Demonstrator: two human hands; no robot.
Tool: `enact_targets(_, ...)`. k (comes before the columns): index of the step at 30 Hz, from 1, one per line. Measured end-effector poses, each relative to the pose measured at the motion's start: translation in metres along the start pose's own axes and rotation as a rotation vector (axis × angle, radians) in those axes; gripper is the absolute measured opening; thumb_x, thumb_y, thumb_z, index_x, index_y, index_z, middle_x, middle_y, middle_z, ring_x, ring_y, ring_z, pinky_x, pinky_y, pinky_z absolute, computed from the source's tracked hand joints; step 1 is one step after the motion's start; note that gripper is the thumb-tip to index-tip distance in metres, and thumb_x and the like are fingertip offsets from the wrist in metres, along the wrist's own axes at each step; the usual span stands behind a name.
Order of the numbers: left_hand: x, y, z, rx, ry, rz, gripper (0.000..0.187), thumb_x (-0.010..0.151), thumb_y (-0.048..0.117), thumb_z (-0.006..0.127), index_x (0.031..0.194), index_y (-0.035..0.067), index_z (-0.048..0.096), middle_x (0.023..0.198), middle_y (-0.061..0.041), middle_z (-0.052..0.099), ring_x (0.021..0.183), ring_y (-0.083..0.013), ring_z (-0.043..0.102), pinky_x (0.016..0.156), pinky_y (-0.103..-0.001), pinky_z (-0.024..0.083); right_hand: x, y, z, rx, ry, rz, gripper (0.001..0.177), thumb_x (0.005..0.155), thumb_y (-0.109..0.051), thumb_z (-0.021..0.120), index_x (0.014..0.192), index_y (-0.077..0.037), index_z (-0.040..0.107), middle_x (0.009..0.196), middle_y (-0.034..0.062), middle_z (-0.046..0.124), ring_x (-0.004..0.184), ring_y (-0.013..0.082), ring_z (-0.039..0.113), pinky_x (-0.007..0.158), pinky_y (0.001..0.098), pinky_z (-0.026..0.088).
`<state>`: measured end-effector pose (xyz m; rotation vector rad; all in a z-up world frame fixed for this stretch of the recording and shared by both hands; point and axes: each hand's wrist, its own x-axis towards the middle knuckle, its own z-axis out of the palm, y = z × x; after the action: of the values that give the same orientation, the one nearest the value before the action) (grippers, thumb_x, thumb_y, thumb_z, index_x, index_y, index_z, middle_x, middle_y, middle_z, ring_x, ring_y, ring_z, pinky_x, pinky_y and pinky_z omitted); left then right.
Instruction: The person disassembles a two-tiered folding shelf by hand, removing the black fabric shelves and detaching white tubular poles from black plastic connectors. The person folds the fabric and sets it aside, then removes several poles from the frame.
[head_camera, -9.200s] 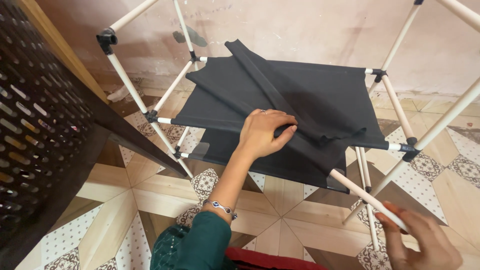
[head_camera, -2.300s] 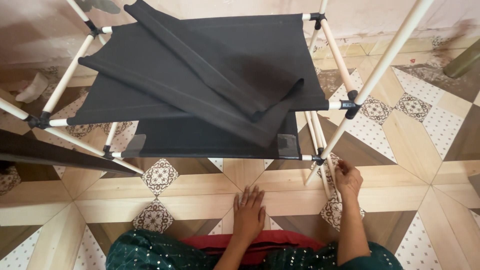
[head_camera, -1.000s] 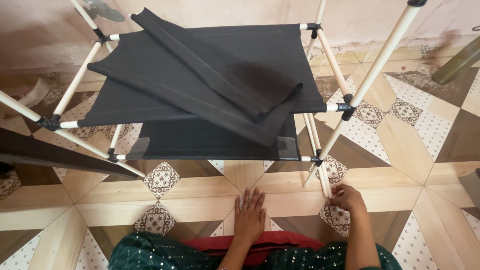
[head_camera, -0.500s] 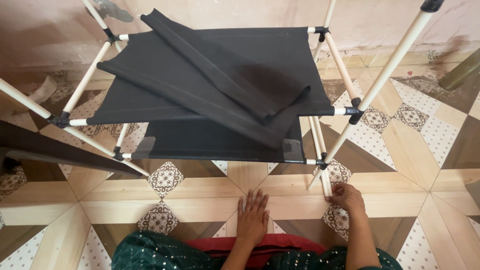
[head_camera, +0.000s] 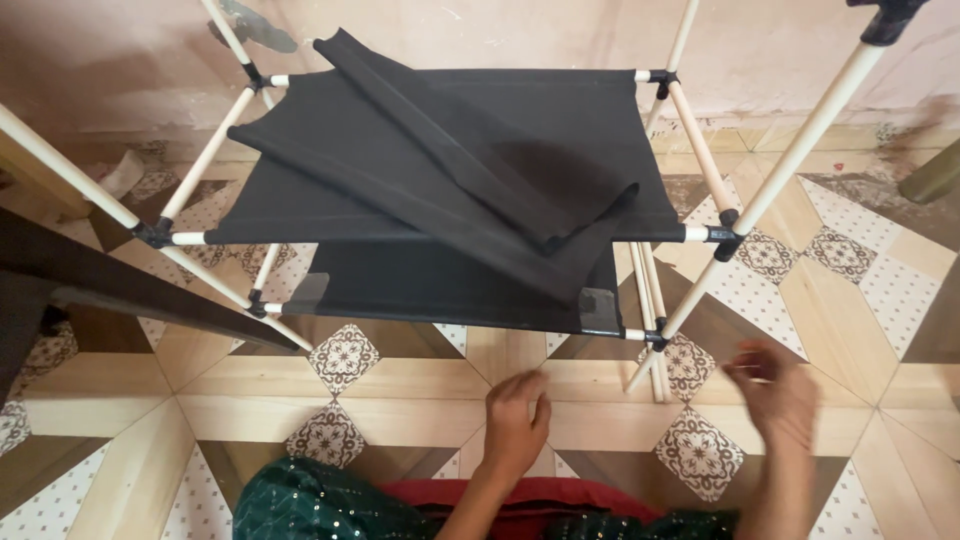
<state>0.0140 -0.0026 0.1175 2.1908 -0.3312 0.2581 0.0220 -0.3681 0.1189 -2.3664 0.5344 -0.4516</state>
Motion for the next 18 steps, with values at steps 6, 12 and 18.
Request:
enact_targets(6,0.050,0.101,-0.076,-0.021,0.635,0.411,0.039,0.097,0.006,0.068,0.134,0.003,0.059,0.136,-0.017,0.060,0.131,-0.0374,0.056,0.114,-0.049,0.043,-0.045,-0.075,-0.051,0.335,0.315,-0.189,0.017,0.101,-0.004,0.080,0.112,0.002,0.068,0.098,0.0095,0.074,0.088,0.0116,0.069,0.082,0.0265,0.055)
enact_targets(12,0.091,0.134,-0.119,0.203,0.556,0.421,0.038,0.073,0.000,0.070,0.111,0.007,0.073,0.140,-0.014,0.061,0.137,-0.0433,0.049,0.110,-0.050,0.031,-0.061,-0.141,-0.036,0.440,0.263,-0.313,0.016,0.096,0.001,0.076,0.110,0.001,0.070,0.103,0.0111,0.074,0.092,0.0146,0.071,0.083,0.0276,0.060)
enact_targets(18,0.062,0.121,-0.110,-0.015,0.492,0.457,0.037,0.074,-0.004,0.068,0.110,0.002,0.074,0.127,-0.012,0.072,0.133,-0.0334,0.058,0.111,-0.047,0.040,-0.095,-0.189,-0.026,0.445,0.274,-0.441,0.017,0.090,0.003,0.078,0.104,0.004,0.069,0.102,0.0137,0.071,0.089,0.0193,0.068,0.082,0.0299,0.055)
